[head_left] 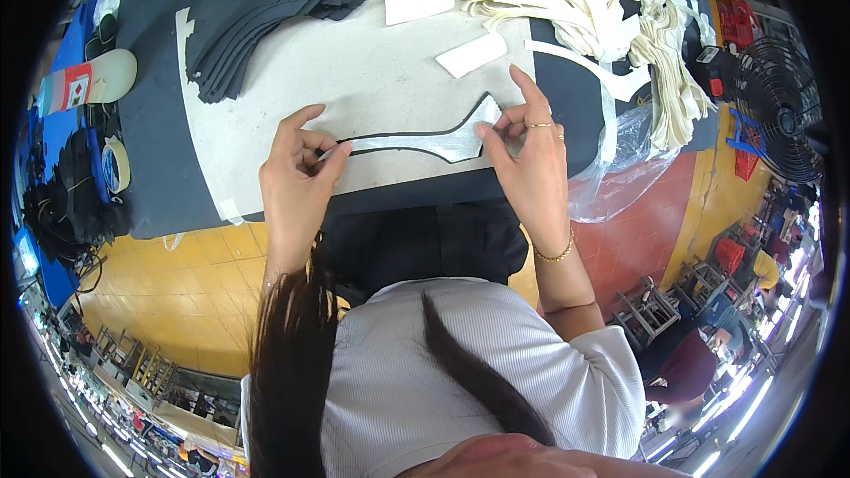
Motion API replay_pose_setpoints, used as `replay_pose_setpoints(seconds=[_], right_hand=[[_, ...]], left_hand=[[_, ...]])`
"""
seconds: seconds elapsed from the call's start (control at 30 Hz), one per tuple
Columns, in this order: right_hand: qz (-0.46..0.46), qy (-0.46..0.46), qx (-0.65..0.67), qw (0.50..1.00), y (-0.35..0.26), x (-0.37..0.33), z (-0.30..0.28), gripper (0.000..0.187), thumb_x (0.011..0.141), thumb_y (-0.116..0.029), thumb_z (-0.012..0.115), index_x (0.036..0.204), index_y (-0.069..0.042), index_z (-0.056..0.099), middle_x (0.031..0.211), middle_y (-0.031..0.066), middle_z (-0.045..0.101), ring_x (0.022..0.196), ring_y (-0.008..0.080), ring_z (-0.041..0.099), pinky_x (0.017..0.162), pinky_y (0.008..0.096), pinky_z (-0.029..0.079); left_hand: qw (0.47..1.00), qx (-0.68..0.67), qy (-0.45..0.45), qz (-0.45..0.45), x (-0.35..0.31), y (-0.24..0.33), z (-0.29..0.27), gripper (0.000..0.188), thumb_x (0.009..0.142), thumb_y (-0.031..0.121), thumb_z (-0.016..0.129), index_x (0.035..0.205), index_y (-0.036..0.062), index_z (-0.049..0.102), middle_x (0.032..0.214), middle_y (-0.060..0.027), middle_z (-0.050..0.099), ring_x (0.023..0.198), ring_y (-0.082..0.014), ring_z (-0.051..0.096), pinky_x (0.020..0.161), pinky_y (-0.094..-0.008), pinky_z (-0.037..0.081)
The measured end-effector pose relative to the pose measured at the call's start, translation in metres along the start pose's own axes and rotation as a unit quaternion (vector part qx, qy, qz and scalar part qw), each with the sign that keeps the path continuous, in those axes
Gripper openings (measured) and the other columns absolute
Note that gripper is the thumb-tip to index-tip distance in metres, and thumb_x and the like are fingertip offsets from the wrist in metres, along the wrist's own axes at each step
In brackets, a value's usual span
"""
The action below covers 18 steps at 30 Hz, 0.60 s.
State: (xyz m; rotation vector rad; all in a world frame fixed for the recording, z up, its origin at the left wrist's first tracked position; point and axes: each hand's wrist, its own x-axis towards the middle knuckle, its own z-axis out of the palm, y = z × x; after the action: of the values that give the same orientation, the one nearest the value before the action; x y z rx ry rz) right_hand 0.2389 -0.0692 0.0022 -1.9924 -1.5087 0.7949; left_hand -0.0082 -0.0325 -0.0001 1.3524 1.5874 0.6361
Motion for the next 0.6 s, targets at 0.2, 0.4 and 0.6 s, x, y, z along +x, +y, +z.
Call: replay_pose_setpoints(seconds=[0.2,0.4,0.6], right_hand=[[-0.014,0.023,-0.019,0.999,0.001,0.0,0.004,0.064,0.085,-0.004,0.073,0.143,-0.006,0.047,0.086,0.0064,0.061,0.079,0.0229,0.057,0.09,0.0408,0.041],[-0.033,0.066,-0.068,0.995,0.003,0.003,0.001,0.06,0.084,-0.014,0.077,0.138,-0.009,0.052,0.097,0.0088,0.056,0.086,0.0241,0.056,0.087,0.0408,0.038],[-0.095,0.088,-0.17,0.977,0.011,0.011,0.012,0.05,0.086,-0.015,0.075,0.133,-0.011,0.057,0.103,0.0089,0.057,0.094,0.0258,0.055,0.086,0.0397,0.035]], left_hand=[[1.0,0.006,-0.004,-0.009,0.0,0.002,0.0,0.048,0.087,0.0,0.075,0.131,0.0013,0.056,0.08,-0.0012,0.064,0.062,-0.0035,0.049,0.053,-0.0181,0.035],[1.0,0.005,-0.003,-0.008,0.0,0.002,0.0,0.048,0.087,-0.001,0.075,0.131,0.0009,0.055,0.08,-0.0012,0.064,0.063,-0.0034,0.048,0.054,-0.0179,0.035],[1.0,-0.004,-0.006,-0.015,0.0,0.002,0.0,0.048,0.087,-0.002,0.074,0.131,0.0012,0.056,0.081,-0.0008,0.063,0.063,-0.003,0.048,0.054,-0.0178,0.035]])
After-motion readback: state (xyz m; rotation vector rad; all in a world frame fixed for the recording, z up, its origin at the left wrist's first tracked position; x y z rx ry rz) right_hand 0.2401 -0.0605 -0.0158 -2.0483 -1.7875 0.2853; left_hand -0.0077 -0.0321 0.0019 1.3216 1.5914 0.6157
